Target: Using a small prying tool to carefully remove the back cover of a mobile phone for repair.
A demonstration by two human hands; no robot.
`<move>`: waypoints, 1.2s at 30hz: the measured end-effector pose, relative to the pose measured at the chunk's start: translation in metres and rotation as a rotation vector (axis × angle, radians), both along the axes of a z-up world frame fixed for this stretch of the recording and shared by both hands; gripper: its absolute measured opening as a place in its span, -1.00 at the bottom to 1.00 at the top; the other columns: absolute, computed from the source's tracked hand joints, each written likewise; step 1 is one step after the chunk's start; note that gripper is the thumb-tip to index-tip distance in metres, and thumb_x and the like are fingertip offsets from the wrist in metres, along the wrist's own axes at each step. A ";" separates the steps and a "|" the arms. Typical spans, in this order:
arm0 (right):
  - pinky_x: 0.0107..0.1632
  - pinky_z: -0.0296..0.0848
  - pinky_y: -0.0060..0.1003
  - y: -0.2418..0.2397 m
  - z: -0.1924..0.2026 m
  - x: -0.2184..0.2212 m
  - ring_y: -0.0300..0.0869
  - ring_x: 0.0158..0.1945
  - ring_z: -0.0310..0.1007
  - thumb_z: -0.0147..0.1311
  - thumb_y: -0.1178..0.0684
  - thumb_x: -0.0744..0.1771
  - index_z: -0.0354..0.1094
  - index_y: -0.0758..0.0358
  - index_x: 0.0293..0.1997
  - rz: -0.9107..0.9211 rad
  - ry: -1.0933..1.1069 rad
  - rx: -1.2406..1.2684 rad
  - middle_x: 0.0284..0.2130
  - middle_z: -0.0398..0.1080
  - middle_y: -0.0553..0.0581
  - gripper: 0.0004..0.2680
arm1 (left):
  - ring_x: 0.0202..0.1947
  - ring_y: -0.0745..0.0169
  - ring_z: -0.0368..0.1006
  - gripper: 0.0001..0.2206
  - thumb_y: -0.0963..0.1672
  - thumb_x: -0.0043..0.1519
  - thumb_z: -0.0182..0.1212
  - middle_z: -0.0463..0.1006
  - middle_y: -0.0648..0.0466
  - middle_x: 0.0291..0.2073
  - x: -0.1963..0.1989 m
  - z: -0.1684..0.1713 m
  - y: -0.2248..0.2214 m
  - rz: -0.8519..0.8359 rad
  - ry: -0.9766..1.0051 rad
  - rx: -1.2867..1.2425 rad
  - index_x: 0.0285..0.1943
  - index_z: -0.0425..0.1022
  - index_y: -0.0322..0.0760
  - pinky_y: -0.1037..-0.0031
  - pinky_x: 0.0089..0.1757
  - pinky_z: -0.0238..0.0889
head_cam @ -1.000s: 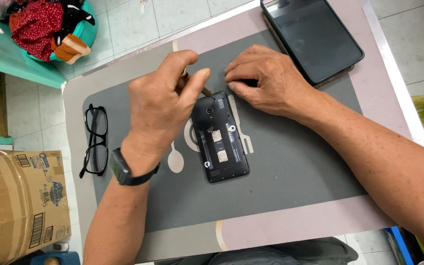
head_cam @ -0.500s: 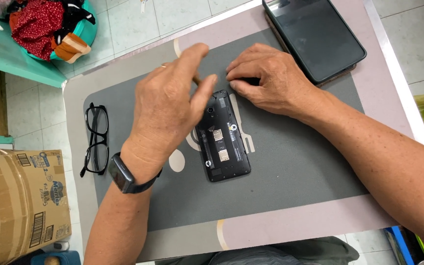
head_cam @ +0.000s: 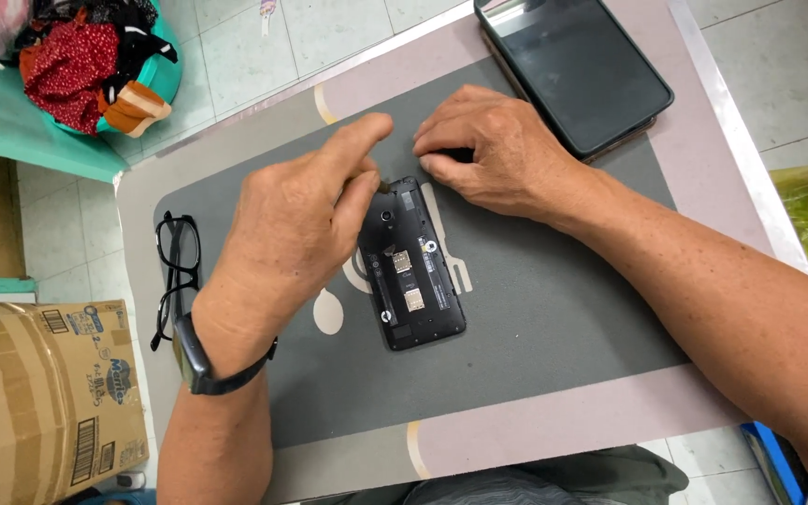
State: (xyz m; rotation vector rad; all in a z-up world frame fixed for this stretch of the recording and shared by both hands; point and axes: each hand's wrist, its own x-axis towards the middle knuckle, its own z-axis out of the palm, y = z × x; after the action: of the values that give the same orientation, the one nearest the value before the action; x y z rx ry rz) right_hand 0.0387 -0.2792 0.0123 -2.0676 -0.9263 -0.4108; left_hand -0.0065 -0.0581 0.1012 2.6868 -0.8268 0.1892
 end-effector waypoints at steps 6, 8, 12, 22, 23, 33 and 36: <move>-0.08 0.49 -0.18 0.000 -0.003 0.002 -0.06 -0.10 0.52 0.11 0.23 0.32 0.59 0.28 -0.23 -0.004 -0.012 0.024 -0.24 0.59 0.10 -0.90 | -0.51 0.18 0.44 -0.68 -0.14 0.36 0.34 0.53 0.22 -0.44 0.003 -0.016 -0.004 0.078 -0.222 0.011 0.27 0.43 -0.14 0.32 -0.41 0.32; -0.11 0.50 -0.18 -0.001 -0.003 0.001 -0.06 -0.10 0.52 0.12 0.23 0.32 0.59 0.28 -0.24 -0.006 0.000 0.031 -0.25 0.59 0.11 -0.91 | -0.44 0.19 0.47 -0.65 -0.18 0.36 0.33 0.56 0.24 -0.34 0.000 -0.007 -0.009 0.045 -0.195 -0.012 0.31 0.38 -0.22 0.30 -0.38 0.33; -0.10 0.47 -0.19 -0.001 -0.002 0.001 -0.10 -0.09 0.50 0.07 0.21 0.31 0.57 0.24 -0.26 -0.008 0.035 0.015 -0.26 0.59 0.04 -0.89 | -0.35 0.16 0.46 -0.67 -0.25 0.32 0.15 0.56 0.16 -0.25 0.000 -0.008 -0.011 0.009 -0.077 -0.059 0.27 0.35 -0.20 0.32 -0.30 0.30; -0.09 0.47 -0.18 -0.001 -0.002 0.001 -0.09 -0.08 0.49 0.05 0.20 0.31 0.58 0.23 -0.26 0.003 0.044 0.001 -0.25 0.59 0.03 -0.88 | -0.65 0.27 0.22 -0.85 -0.20 0.36 0.22 0.33 0.23 -0.66 0.003 -0.017 -0.013 0.144 -0.299 -0.014 0.05 0.54 -0.11 0.39 -0.50 0.13; -0.09 0.47 -0.18 -0.001 -0.002 0.001 -0.09 -0.08 0.49 0.05 0.20 0.31 0.58 0.23 -0.26 0.005 0.045 0.001 -0.25 0.59 0.03 -0.88 | -0.65 0.27 0.22 -0.85 -0.20 0.36 0.22 0.33 0.23 -0.66 0.002 -0.013 -0.013 0.146 -0.298 -0.014 0.05 0.54 -0.11 0.39 -0.50 0.13; -0.10 0.47 -0.19 -0.001 -0.001 0.001 -0.09 -0.09 0.50 0.07 0.23 0.31 0.57 0.24 -0.26 0.011 0.018 0.014 -0.25 0.58 0.03 -0.89 | -0.45 0.19 0.33 -0.75 -0.24 0.35 0.25 0.40 0.17 -0.44 0.003 -0.007 -0.011 0.080 -0.148 -0.049 0.18 0.40 -0.23 0.32 -0.40 0.24; -0.10 0.47 -0.19 -0.001 -0.002 0.001 -0.10 -0.10 0.49 0.07 0.23 0.31 0.57 0.24 -0.27 0.009 0.015 0.019 -0.25 0.58 0.03 -0.89 | -0.39 0.14 0.32 -0.73 -0.29 0.35 0.14 0.41 0.11 -0.34 0.001 0.001 -0.012 0.017 -0.062 -0.108 0.22 0.40 -0.28 0.32 -0.29 0.25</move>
State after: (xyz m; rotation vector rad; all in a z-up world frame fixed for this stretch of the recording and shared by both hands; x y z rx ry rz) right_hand 0.0393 -0.2802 0.0101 -2.0461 -0.9191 -0.3975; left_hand -0.0057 -0.0702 0.1023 2.5995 -0.7893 0.3135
